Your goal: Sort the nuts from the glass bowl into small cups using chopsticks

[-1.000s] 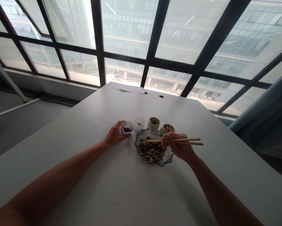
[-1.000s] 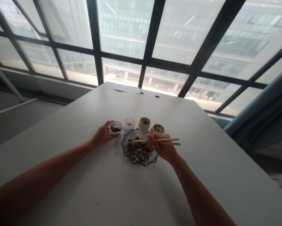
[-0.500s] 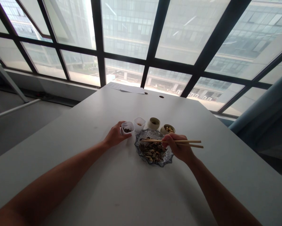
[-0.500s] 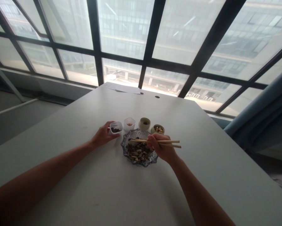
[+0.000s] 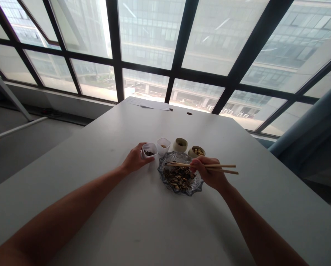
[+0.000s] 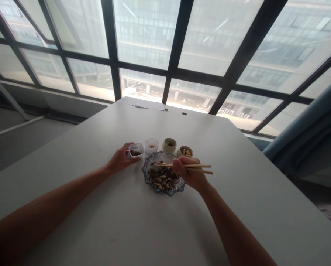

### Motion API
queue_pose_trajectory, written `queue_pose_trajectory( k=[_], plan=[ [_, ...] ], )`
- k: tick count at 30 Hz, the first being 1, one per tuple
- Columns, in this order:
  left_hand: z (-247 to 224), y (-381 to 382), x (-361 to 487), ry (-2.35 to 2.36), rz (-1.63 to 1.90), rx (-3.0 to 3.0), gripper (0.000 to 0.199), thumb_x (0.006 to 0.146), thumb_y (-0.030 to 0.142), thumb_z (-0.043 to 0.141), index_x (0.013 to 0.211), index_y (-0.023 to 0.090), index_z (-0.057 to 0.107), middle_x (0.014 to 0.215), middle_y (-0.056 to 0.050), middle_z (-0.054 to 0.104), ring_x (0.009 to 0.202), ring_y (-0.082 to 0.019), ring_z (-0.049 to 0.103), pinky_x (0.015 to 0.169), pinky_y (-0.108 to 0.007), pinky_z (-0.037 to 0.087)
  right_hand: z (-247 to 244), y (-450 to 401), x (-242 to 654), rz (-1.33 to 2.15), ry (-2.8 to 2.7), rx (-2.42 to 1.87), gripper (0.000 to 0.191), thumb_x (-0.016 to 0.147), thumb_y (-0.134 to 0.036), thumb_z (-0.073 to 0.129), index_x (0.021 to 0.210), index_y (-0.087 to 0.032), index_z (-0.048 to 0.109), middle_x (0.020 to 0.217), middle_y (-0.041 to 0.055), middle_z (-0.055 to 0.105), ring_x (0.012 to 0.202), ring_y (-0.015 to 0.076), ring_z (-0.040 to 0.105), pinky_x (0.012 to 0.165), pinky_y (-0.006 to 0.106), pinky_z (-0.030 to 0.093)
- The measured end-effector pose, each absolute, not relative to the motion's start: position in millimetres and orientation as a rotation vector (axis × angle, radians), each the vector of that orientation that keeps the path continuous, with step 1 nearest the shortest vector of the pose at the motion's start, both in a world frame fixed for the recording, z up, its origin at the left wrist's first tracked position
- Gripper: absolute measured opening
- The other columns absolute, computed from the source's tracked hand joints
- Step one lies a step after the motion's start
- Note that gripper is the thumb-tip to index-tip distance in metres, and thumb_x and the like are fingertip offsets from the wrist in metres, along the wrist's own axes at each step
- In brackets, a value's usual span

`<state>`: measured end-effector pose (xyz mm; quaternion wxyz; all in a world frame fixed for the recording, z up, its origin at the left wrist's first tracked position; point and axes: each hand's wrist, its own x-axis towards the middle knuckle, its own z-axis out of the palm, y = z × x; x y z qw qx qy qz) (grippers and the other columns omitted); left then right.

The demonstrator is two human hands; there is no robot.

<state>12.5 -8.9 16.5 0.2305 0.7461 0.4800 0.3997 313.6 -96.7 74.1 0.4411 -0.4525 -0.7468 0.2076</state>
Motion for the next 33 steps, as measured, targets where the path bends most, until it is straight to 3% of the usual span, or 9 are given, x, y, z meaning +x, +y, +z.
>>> queue_pose_trajectory(
  k=[15, 24, 29, 33],
  plan=[
    [16.7, -8.7, 11.9, 1.318, 1.1, 2.05, 0.067, 0.068, 0.044, 0.079, 0.125, 0.019, 0.055, 0.107, -0.01, 0.073, 0.099, -0.026, 0.07, 0.089, -0.039, 0.055, 71.7, -94.3, 309.3, 0.57, -1.708, -1.141, 0.046, 0.094, -0.057, 0.053, 0.071, -0.019, 0.067, 0.053, 0.0034, 0.067, 0.046, 0.0168, 0.065, 0.047, 0.028, 0.053],
    [14.9, -6.3, 11.3, 1.366, 1.041, 2.015, 0.077, 0.069, 0.049, 0.077, 0.134, 0.018, 0.049, 0.11, -0.012, 0.072, 0.102, -0.028, 0.068, 0.091, -0.042, 0.054, 84.1, -91.0, 313.8, 0.616, -1.445, -1.163, 0.054, 0.083, -0.071, 0.058, 0.068, -0.02, 0.067, 0.046, 0.0031, 0.064, 0.04, 0.0176, 0.061, 0.04, 0.029, 0.051],
    [27.3, -3.0, 8.2, 1.438, 0.938, 1.997, 0.098, 0.067, 0.059, 0.076, 0.145, 0.014, 0.036, 0.126, -0.02, 0.065, 0.115, -0.032, 0.064, 0.098, -0.046, 0.049, 86.3, -82.1, 327.9, 0.633, -1.299, -1.119, 0.056, 0.08, -0.072, 0.061, 0.067, -0.019, 0.067, 0.045, 0.0036, 0.064, 0.037, 0.0173, 0.06, 0.039, 0.029, 0.05],
    [53.5, 0.2, 27.8, 1.482, 0.926, 2.18, 0.095, 0.075, 0.065, 0.066, 0.147, 0.012, 0.034, 0.142, -0.022, 0.053, 0.13, -0.035, 0.052, 0.109, -0.051, 0.039, 90.7, -80.7, 338.4, 0.556, -1.307, -1.123, 0.056, 0.082, -0.072, 0.059, 0.066, -0.019, 0.066, 0.048, 0.0037, 0.065, 0.04, 0.0168, 0.062, 0.041, 0.028, 0.051]
  ],
)
